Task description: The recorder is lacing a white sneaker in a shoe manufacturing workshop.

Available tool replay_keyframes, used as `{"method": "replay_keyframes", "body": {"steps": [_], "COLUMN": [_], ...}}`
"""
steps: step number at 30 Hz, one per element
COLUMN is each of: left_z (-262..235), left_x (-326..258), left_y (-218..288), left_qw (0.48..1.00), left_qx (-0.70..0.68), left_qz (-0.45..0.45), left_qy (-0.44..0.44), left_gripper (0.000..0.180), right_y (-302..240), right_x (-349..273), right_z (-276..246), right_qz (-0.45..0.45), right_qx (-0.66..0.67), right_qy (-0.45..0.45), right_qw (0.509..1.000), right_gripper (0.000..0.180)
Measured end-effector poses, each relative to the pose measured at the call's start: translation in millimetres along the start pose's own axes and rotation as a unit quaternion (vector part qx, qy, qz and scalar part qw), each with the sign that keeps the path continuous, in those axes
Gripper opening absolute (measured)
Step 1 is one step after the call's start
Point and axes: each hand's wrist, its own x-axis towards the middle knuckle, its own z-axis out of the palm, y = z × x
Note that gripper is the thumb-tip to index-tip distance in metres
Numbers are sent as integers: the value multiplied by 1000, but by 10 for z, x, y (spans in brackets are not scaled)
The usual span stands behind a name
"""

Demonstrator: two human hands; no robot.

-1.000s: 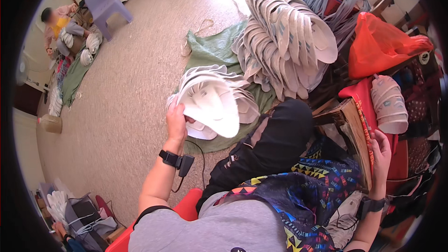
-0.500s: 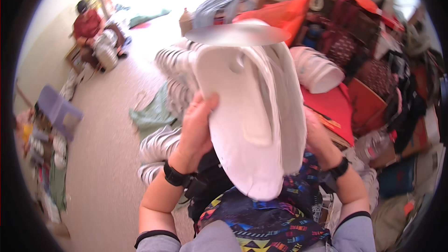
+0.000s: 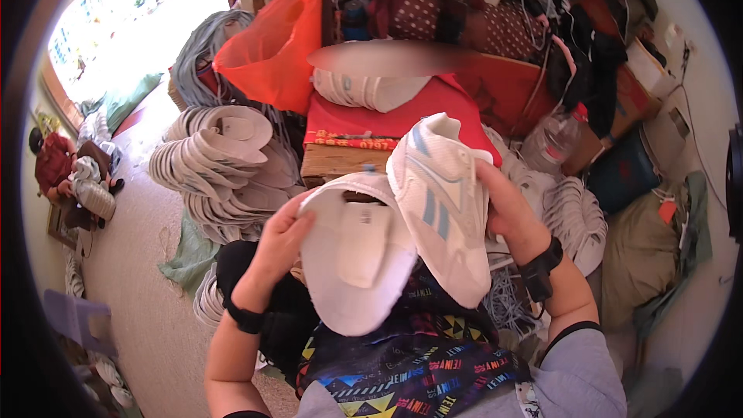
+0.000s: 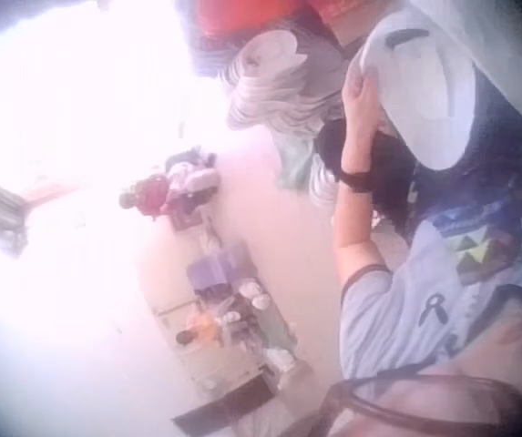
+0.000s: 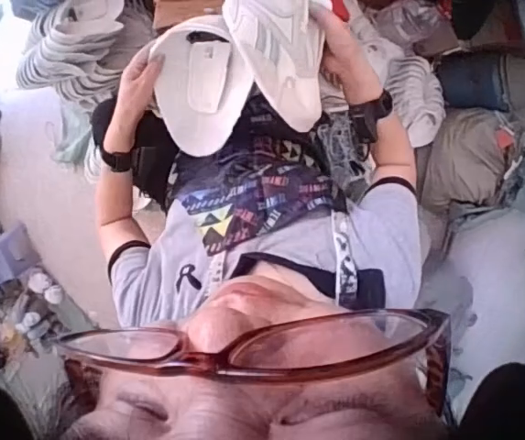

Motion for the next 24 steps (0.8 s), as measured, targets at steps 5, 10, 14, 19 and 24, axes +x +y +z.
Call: {"method": "replay_keyframes", "body": {"steps": [5,10,14,19,24], "left_z": [-151,242,749,1207,1275], "left_x": [-19,105,276,459,534], "left_y": [-76,-199,-337,-519,-825], "left_qw": [865,845,902,899,924], "left_qx": [490,533,403,374,334], "left_qz": [-41,22,152,213,178], "left_qy": [105,35,-36,-80,-60], "left_gripper": [42,41,54,77,77], "right_y": [139,620,468,610,873], "right_x": [-64,-4,-85,9,228], "right_z": [-427,-813,-523,-605,-956], "right_qz": [-40,-210,-187,-136,-90], "right_qx": [-223,-612,-602,-627,-547], "right_qy": [124,224,146,139,97], "right_qw": [966,729,762,754,827], "right_gripper": [53,82,83,84,93]}}
